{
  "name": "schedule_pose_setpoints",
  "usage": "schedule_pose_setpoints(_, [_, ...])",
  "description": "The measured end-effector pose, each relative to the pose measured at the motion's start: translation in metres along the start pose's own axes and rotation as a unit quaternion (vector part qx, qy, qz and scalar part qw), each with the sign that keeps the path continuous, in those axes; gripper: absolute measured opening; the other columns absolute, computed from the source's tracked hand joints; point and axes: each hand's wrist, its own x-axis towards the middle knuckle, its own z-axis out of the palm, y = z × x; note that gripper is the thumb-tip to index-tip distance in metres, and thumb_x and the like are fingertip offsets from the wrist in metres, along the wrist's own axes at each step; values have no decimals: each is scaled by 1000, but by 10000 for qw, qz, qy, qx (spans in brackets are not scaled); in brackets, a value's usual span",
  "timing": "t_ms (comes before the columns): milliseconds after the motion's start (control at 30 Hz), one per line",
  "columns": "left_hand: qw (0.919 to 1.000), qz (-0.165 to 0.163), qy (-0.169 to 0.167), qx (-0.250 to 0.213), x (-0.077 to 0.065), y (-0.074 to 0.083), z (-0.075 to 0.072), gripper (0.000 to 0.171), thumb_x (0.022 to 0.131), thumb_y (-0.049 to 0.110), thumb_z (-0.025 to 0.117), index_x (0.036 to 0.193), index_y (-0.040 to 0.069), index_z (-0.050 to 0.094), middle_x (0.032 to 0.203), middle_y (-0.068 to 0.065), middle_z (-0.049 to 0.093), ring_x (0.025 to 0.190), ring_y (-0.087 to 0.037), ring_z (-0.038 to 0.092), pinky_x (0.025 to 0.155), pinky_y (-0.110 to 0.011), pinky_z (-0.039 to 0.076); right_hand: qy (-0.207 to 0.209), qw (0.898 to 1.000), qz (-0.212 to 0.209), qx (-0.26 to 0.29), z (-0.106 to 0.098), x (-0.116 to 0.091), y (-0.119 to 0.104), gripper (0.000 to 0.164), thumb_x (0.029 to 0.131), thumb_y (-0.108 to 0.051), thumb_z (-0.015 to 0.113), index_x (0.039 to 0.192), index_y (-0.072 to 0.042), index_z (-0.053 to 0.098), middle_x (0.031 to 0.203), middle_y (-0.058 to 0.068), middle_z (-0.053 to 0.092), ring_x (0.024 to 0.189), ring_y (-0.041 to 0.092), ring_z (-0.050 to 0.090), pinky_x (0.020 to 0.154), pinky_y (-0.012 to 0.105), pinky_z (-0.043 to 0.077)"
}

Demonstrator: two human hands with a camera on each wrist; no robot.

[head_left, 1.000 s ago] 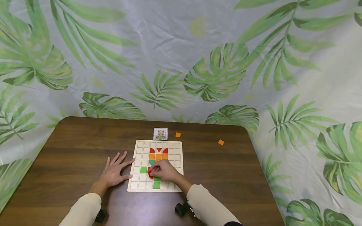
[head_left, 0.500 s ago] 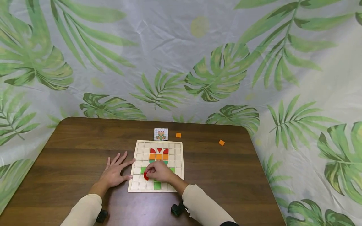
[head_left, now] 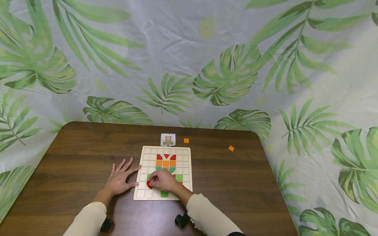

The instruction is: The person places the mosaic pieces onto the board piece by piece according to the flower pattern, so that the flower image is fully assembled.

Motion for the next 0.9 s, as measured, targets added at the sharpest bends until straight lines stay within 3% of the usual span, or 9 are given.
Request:
schedule_pose_setpoints(500, [10000,-20,-18,12,1,-1,1,68,79,47,72,139,20,54,154,-22,28,140,-49,18,106,-72,1,11,9976,71,-686,2,3,-6,6,84,-11,71,85,-12,77,71,-10,67,62,-4,50,60,9,41])
schedule_pose_setpoints(900, [10000,-22,-71,18,1,0,-1,68,79,47,73,139,20,53,153,-22,28,140,-49,17,106,-72,1,-35,9904,69,-1378,4,1,-8,8,84,-23,75,87,-16,78,77,-10,62,66,-1,49,61,11,39])
